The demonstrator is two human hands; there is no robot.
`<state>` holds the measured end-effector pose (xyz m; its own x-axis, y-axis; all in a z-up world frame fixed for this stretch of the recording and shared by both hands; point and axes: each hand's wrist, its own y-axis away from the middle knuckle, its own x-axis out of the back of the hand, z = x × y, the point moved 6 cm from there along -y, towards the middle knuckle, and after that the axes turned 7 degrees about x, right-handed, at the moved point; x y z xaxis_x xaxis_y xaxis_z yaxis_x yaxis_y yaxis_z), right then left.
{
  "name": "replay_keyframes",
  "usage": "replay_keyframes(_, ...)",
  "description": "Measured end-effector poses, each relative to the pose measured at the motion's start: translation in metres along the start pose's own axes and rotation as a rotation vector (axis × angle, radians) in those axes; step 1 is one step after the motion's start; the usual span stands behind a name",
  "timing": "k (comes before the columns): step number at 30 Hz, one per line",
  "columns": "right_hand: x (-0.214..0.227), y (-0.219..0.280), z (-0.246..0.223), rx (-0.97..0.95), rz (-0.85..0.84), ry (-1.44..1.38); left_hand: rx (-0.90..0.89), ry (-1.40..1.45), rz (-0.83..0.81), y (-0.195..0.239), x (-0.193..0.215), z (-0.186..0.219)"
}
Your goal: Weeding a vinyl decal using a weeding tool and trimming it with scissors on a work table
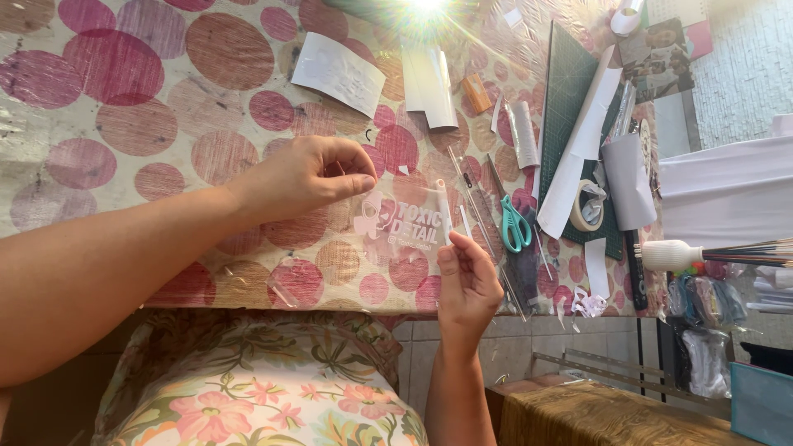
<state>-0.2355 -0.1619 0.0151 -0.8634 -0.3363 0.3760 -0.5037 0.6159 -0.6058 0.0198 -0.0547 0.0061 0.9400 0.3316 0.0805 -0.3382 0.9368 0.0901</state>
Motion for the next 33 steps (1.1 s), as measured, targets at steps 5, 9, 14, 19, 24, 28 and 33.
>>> replay_keyframes(5,0.000,-0.001,-0.002,-0.013,-0.005,0.021,-0.005,0.034,-0.009,-0.001,0.000,-0.003)
replay_keyframes(9,0.001,-0.001,-0.003,-0.016,-0.008,0.045,-0.009,0.027,-0.011,-0.003,-0.001,-0.006)
replay_keyframes(14,-0.001,-0.003,-0.003,-0.047,-0.046,0.036,-0.007,0.027,-0.016,-0.003,-0.002,-0.007)
replay_keyframes(19,0.000,0.003,0.013,-0.110,-0.042,-0.066,-0.010,0.027,-0.024,0.000,-0.003,-0.002)
replay_keyframes(24,0.000,0.005,0.025,-0.185,0.000,-0.169,-0.006,0.030,-0.033,0.000,-0.002,-0.001)
replay_keyframes(28,0.001,0.005,0.027,-0.196,0.030,-0.205,0.003,0.015,-0.041,0.001,-0.002,0.000)
replay_keyframes(33,0.000,0.005,0.030,-0.215,0.047,-0.233,0.012,0.014,-0.050,0.001,-0.002,0.001)
